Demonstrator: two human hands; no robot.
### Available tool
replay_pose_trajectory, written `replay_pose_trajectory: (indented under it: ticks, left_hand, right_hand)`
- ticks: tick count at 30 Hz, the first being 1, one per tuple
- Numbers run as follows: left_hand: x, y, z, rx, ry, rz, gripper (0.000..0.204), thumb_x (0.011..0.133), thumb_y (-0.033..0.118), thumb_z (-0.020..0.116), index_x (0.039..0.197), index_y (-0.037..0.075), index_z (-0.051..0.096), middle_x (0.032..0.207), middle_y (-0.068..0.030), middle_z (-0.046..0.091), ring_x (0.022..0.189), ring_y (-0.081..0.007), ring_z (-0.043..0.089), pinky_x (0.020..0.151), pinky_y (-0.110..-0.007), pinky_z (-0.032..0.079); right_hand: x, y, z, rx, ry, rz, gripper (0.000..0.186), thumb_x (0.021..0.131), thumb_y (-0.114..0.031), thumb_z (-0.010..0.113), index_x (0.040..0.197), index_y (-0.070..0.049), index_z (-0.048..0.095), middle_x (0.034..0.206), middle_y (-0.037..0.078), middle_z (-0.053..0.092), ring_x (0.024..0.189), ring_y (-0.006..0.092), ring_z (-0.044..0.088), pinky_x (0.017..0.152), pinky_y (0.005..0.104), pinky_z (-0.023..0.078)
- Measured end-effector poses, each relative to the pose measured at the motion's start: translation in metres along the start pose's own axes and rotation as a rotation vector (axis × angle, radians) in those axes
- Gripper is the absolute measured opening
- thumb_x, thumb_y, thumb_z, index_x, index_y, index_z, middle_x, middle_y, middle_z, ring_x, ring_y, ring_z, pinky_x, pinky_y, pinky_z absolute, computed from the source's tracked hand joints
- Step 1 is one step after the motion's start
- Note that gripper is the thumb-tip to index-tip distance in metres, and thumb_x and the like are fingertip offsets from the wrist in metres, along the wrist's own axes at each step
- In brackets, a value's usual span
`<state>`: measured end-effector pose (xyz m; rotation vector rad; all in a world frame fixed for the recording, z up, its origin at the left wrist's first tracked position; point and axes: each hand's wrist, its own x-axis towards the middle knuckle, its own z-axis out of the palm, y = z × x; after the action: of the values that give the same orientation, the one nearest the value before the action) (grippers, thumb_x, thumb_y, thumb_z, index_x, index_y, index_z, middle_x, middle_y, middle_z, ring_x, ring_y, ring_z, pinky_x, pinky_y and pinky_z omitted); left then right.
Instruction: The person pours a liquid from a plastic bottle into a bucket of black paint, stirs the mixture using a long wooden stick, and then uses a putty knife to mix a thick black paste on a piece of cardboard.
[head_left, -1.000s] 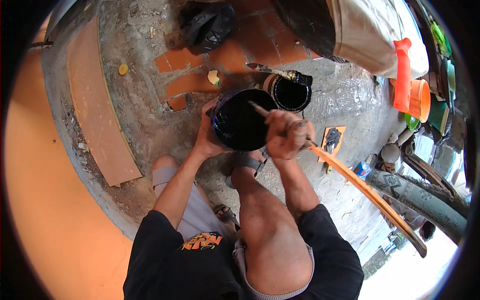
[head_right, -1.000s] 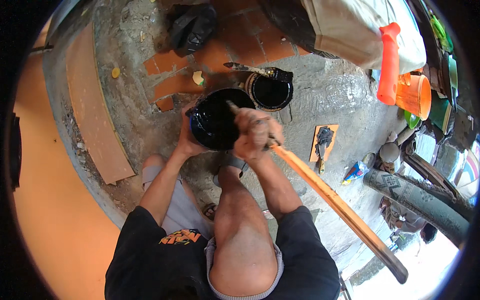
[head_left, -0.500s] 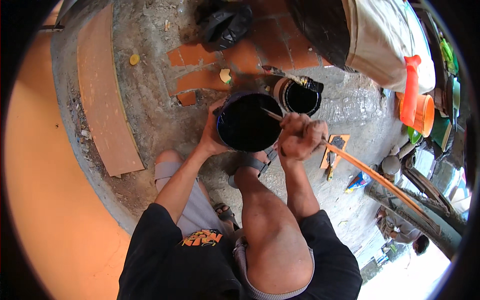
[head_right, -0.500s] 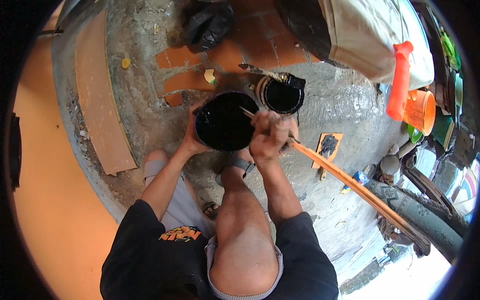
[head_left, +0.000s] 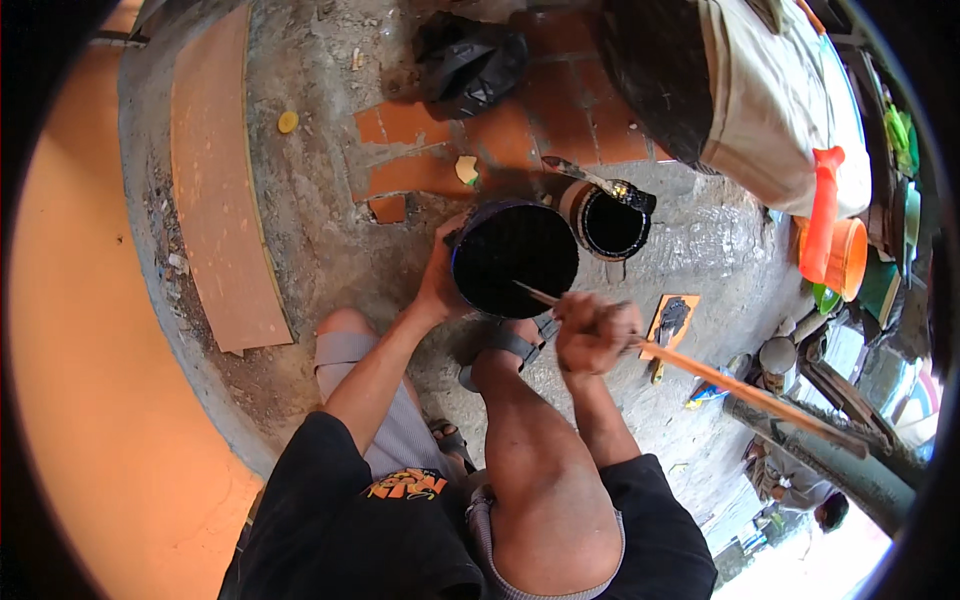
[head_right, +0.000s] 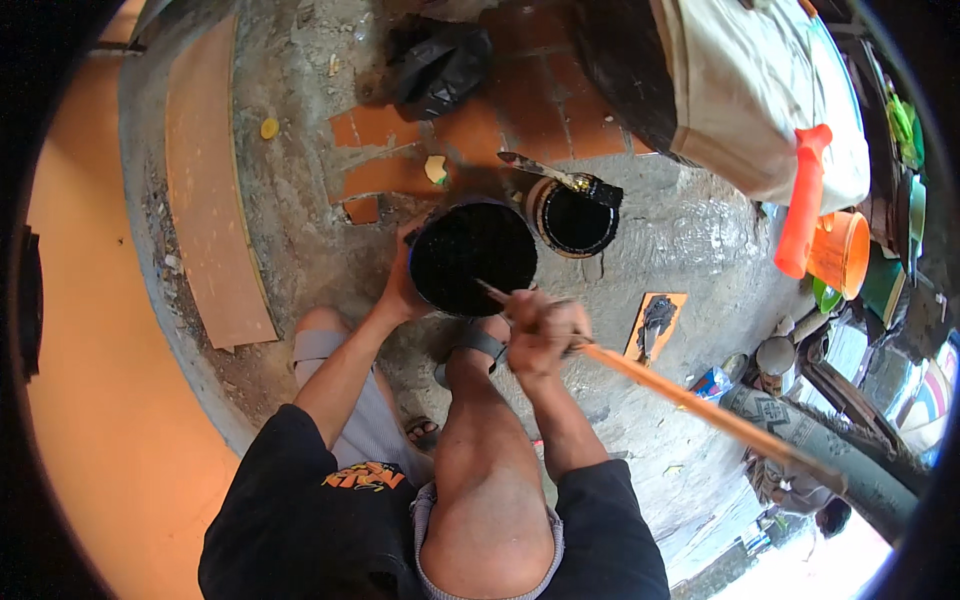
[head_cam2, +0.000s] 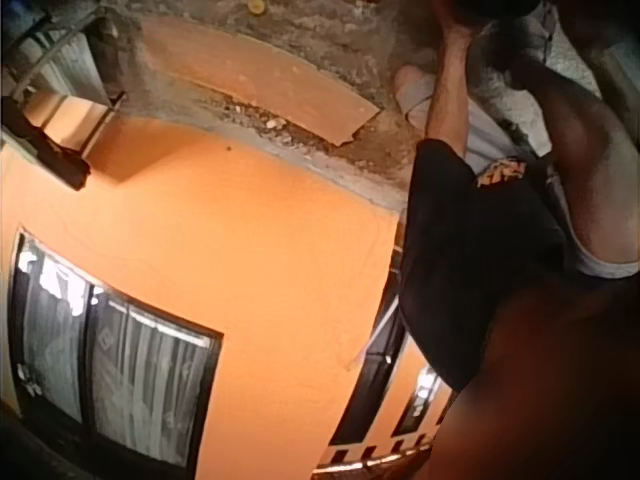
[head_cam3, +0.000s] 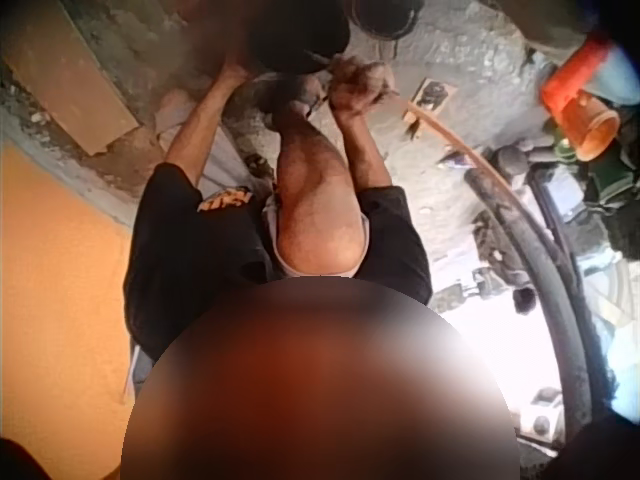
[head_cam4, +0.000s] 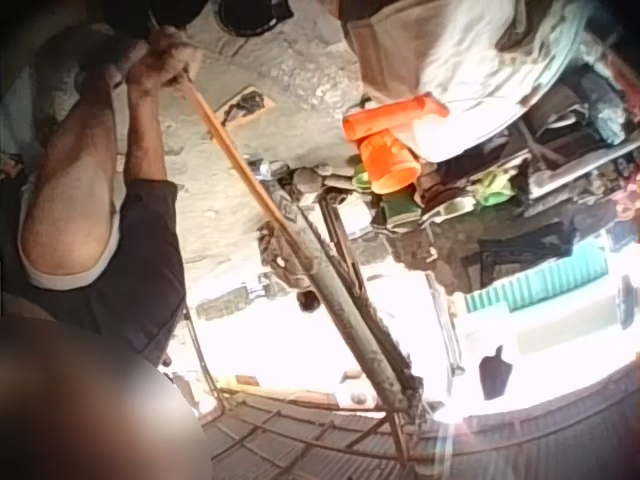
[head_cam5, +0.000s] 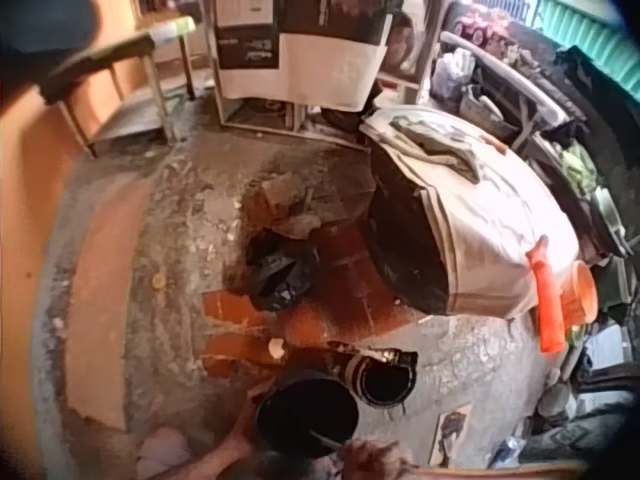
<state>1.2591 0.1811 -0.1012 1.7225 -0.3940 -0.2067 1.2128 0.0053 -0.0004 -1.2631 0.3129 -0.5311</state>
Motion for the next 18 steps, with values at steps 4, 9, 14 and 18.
replay_pose_trajectory:
  ticks: [4, 9, 14, 18]
  left_hand:
    - [0.002, 0.001, 0.003, -0.143, -0.021, -0.079, 0.117, 0.050, 0.020, 0.097, 0.141, 0.006, 0.024, 0.140, -0.0146, 0.039, 0.133, -0.0283, 0.039, 0.112, -0.041, 0.031]
    - [-0.003, -0.008, -0.008, -0.030, -0.023, -0.077, 0.122, 0.047, 0.019, 0.097, 0.142, 0.006, 0.021, 0.142, -0.0152, 0.039, 0.135, -0.0272, 0.039, 0.113, -0.040, 0.031]
    - [-0.004, -0.003, -0.012, -0.055, -0.030, -0.105, 0.130, 0.044, 0.020, 0.098, 0.144, 0.005, 0.017, 0.145, -0.0167, 0.038, 0.135, -0.0274, 0.040, 0.113, -0.041, 0.030]
    - [-0.015, 0.010, -0.009, 0.048, 0.028, -0.050, 0.122, 0.051, 0.013, 0.092, 0.145, 0.004, 0.015, 0.144, -0.0164, 0.039, 0.134, -0.0282, 0.040, 0.113, -0.041, 0.030]
  right_hand:
    - [0.030, -0.020, -0.003, 0.104, 0.085, 0.010, 0.028, 0.097, -0.026, 0.044, 0.075, -0.015, 0.029, 0.053, 0.002, 0.027, 0.045, 0.0152, 0.027, 0.047, 0.0343, 0.035]
    - [0.028, -0.018, -0.004, 0.060, -0.005, 0.038, 0.016, 0.097, -0.021, 0.044, 0.086, -0.012, 0.036, 0.066, 0.005, 0.039, 0.056, 0.0168, 0.038, 0.059, 0.0364, 0.041]
    - [0.031, -0.023, -0.033, -0.079, 0.057, 0.106, 0.027, 0.097, -0.021, 0.048, 0.114, 0.000, 0.045, 0.099, 0.014, 0.058, 0.095, 0.0262, 0.060, 0.088, 0.0415, 0.048]
    - [0.023, -0.029, -0.039, -0.160, 0.118, 0.141, 0.034, 0.098, -0.022, 0.051, 0.122, 0.002, 0.047, 0.108, 0.015, 0.062, 0.103, 0.0220, 0.059, 0.090, 0.0390, 0.048]
